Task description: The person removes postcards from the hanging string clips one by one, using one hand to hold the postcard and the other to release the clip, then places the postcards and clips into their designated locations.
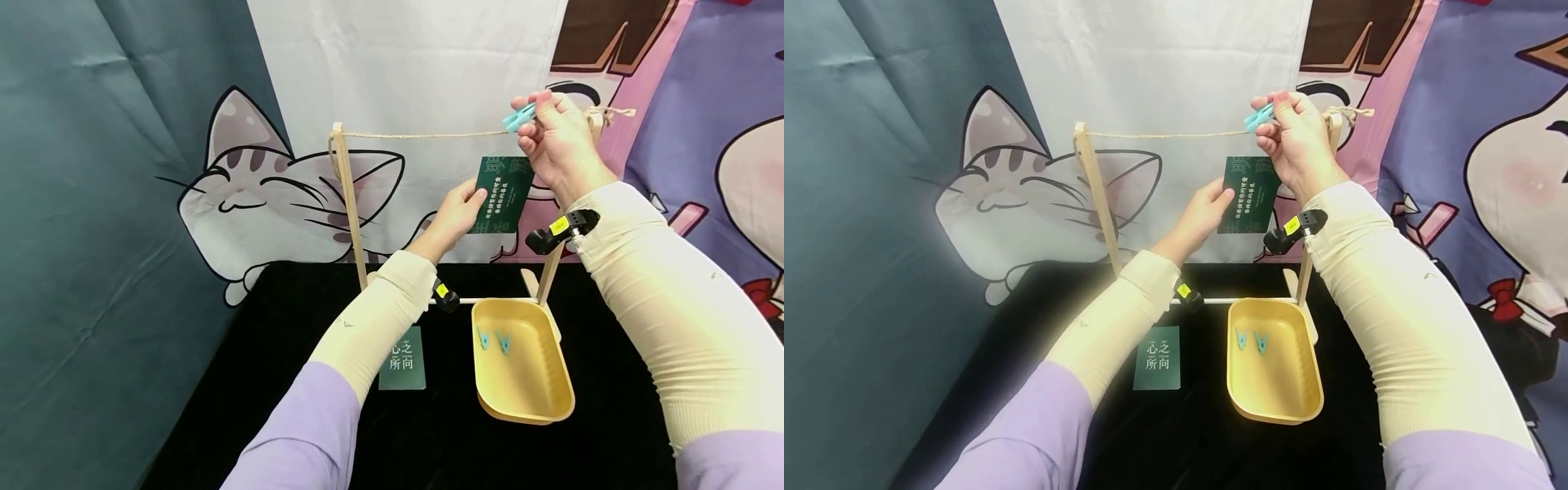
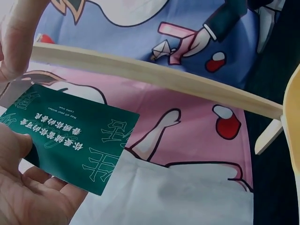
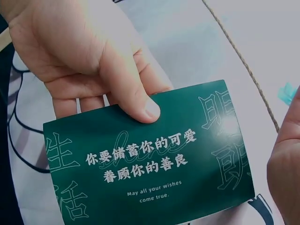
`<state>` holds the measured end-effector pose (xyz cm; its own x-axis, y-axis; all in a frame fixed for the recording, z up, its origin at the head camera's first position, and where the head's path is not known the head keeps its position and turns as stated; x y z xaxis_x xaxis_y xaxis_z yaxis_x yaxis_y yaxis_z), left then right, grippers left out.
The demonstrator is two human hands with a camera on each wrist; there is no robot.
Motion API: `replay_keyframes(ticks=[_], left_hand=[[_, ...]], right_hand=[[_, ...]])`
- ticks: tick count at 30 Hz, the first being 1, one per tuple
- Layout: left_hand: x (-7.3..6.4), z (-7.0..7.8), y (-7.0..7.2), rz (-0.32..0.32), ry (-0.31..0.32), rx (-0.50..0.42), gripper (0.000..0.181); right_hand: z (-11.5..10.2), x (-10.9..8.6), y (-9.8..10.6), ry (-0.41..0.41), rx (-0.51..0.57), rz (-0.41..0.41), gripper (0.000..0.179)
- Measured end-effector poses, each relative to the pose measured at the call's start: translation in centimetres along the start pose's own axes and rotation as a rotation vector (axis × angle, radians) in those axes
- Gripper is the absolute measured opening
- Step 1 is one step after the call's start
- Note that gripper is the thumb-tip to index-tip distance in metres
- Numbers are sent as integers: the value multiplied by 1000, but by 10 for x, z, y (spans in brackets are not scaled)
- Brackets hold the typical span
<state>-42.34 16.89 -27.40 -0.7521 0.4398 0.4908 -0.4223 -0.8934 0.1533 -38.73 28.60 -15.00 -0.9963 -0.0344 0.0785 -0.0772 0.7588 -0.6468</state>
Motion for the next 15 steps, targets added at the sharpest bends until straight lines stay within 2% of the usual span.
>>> replay_keyframes(ticks=[3,8,13,15], left_hand=[[-3,-4,7,-1,12,31,31],[-7,-14,23,23,21,39,32],[-13,-17,38,60,-21,-48,53],[-18,-16,44,51,-54,-31,63]], right_hand=[[2,0,3,-2,7,13,23],[6,-2,3,8,-97,10,31],[9,-8,-2,65,-180,-65,25],[11,-13,-2,85,-219,-74,26]])
Point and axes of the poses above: each hand's wrist, its own x-axis towards the middle knuckle, its own y-axis out of the back of the hand, z = x × y, the point moved 10 cm from there along x, towards the middle knuckle, and after that the axes turned 15 degrees about -y, right-handed, at the moved point
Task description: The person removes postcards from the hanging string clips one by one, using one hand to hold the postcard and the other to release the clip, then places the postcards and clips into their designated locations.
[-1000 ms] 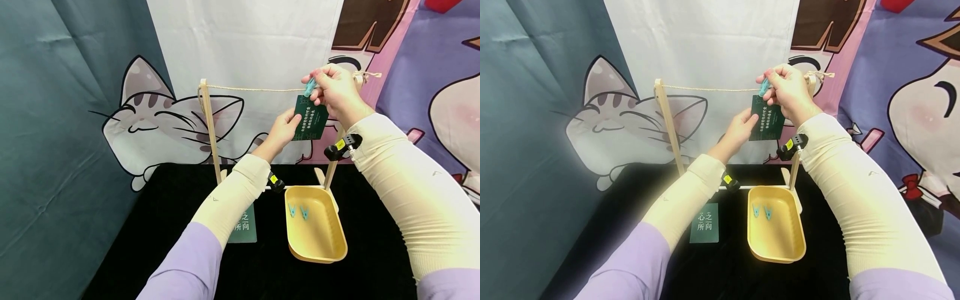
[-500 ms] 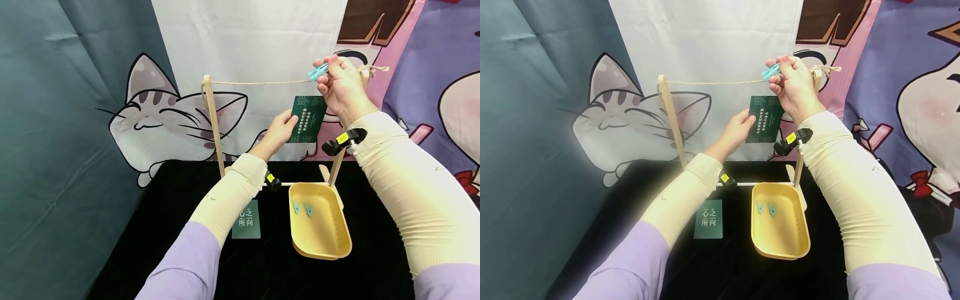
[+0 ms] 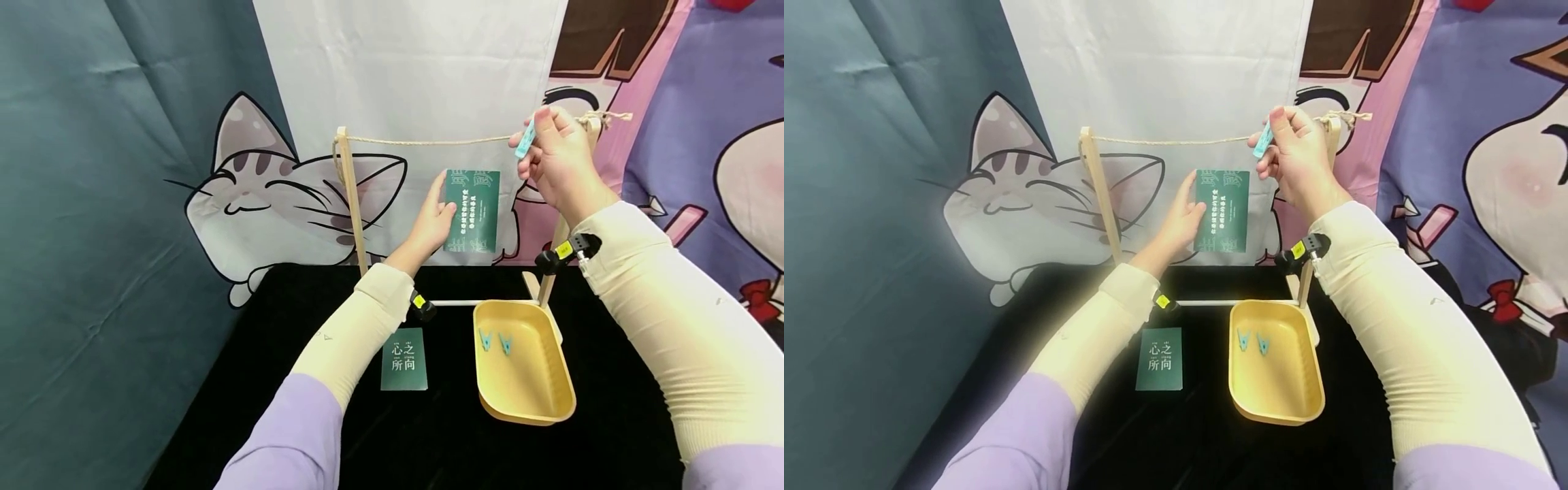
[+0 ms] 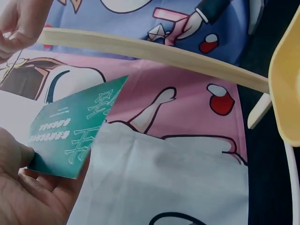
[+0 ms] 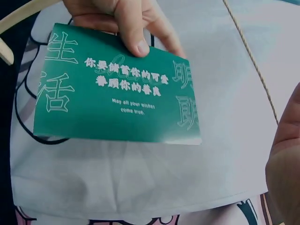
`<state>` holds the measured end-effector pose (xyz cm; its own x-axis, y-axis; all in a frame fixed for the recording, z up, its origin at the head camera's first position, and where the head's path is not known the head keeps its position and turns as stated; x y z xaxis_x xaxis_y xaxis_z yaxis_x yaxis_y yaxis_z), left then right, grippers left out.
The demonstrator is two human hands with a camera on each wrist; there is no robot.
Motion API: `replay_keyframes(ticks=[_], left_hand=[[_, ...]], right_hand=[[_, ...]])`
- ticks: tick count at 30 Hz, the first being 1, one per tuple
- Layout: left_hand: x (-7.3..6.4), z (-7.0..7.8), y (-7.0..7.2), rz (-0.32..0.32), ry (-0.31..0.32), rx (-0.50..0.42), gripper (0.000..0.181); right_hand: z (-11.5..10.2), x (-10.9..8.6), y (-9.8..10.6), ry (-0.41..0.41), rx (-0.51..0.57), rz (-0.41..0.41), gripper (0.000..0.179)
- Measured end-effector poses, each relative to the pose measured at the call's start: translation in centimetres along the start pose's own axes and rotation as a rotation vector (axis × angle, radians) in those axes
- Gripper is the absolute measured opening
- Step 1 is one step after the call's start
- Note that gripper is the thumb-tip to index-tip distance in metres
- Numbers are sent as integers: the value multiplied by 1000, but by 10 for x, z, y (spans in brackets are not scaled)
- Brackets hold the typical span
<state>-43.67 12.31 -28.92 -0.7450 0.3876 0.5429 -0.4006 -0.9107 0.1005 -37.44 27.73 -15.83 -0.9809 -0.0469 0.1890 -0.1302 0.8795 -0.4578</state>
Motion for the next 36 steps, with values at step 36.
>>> replay_keyframes(ticks=[36], left_hand=[[-201,-137,74,-246,455,88,35]], right_hand=[[197,-74,178,-611,-801,51,26]])
Point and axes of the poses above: each hand's wrist, its own x-axis towards the middle knuckle, its own y-axis out of the back of the hand, z = x × y, the point moved 10 cm from there along x, towards the middle knuckle, and after that the axes turned 15 degrees about -y, right-handed, at the moved point
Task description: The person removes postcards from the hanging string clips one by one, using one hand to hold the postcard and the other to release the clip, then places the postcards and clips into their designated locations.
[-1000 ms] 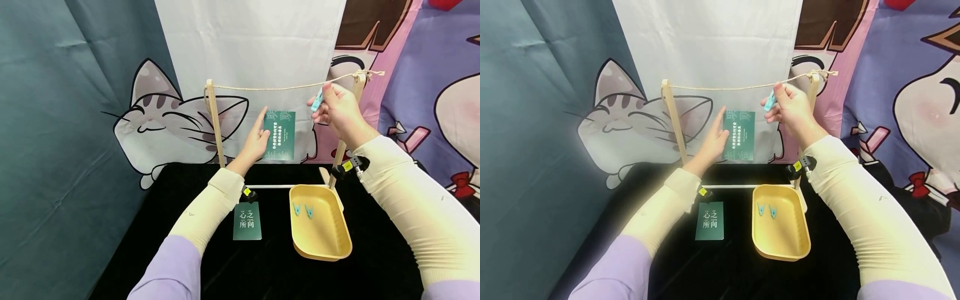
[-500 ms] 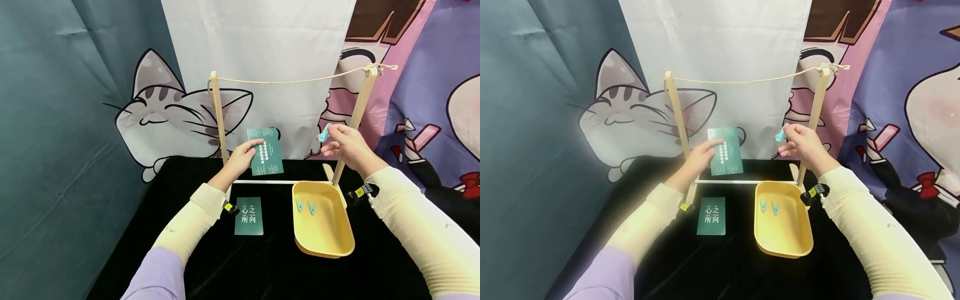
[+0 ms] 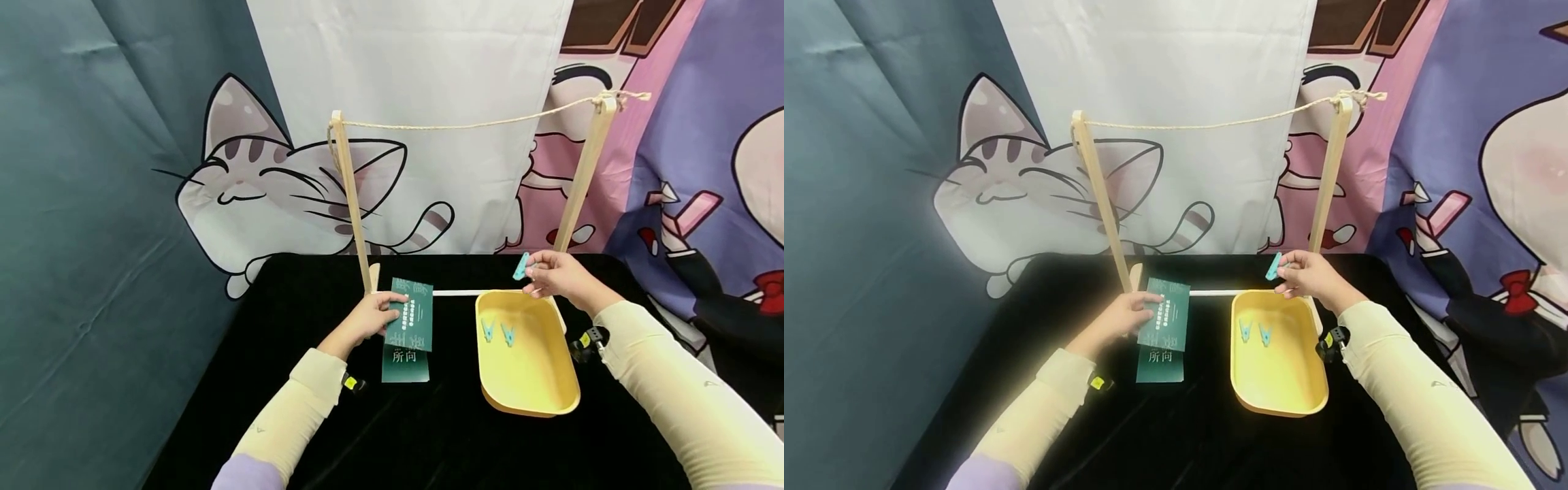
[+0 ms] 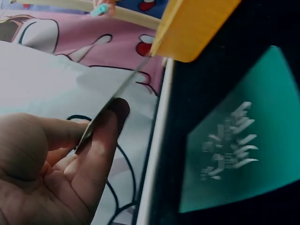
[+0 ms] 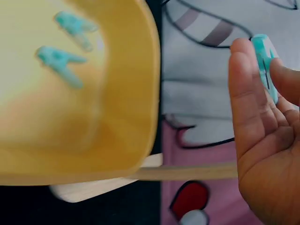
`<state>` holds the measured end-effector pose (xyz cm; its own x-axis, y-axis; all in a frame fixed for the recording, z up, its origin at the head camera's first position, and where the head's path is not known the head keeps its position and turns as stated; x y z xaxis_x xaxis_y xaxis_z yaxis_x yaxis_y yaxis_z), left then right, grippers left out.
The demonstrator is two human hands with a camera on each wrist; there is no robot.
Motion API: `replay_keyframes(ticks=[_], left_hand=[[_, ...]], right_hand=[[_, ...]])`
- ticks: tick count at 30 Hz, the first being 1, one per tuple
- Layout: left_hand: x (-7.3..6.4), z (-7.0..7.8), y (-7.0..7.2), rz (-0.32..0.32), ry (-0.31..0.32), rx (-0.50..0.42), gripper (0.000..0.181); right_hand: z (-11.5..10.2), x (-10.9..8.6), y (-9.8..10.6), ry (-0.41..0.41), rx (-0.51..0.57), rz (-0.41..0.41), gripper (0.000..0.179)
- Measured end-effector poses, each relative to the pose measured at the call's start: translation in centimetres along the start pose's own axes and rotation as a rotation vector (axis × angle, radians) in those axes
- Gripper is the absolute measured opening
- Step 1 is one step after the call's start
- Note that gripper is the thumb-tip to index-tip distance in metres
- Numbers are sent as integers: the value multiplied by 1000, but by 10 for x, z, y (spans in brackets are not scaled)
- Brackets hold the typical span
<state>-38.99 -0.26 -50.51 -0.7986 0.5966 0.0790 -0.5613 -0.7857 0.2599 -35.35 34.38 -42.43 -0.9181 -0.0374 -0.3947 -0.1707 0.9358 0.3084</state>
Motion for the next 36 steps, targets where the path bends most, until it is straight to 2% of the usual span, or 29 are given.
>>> replay_keyframes(ticks=[5,10,14,17,20,27,30,33,36], left_hand=[[-20,-17,-11,-24,45,0,34],[-37,-35,-16,-32,86,-32,35],[-45,-43,-20,-37,97,-30,35],[-49,-47,-24,-46,104,-12,35],[-51,-47,-26,-67,90,72,35],[-55,-43,-27,-134,24,474,32],[-57,-47,-29,-158,37,568,31],[-58,-50,-31,-175,45,622,30],[-56,-50,-32,-179,17,677,30]], right_hand=[[32,6,-8,-111,-139,-25,24],[57,6,-30,-188,-298,-75,14],[69,6,-41,-216,-435,-52,5],[75,7,-45,-250,-517,-24,7],[80,8,-49,-296,-576,-7,7],[89,11,-62,-312,-712,45,8],[89,11,-65,-296,-785,72,12],[87,11,-67,-260,-855,108,20],[81,10,-69,-194,-939,150,26]])
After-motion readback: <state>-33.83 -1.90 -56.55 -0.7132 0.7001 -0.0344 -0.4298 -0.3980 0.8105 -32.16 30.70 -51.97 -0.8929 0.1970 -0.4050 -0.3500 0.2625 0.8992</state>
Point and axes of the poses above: each hand's wrist, its own x-axis towards the middle knuckle, its own y-axis out of the back of the hand, z = x × y, the point moved 10 cm from there along x, towards the middle knuckle, and after that the axes turned 15 degrees about -y, right-handed, at the moved point
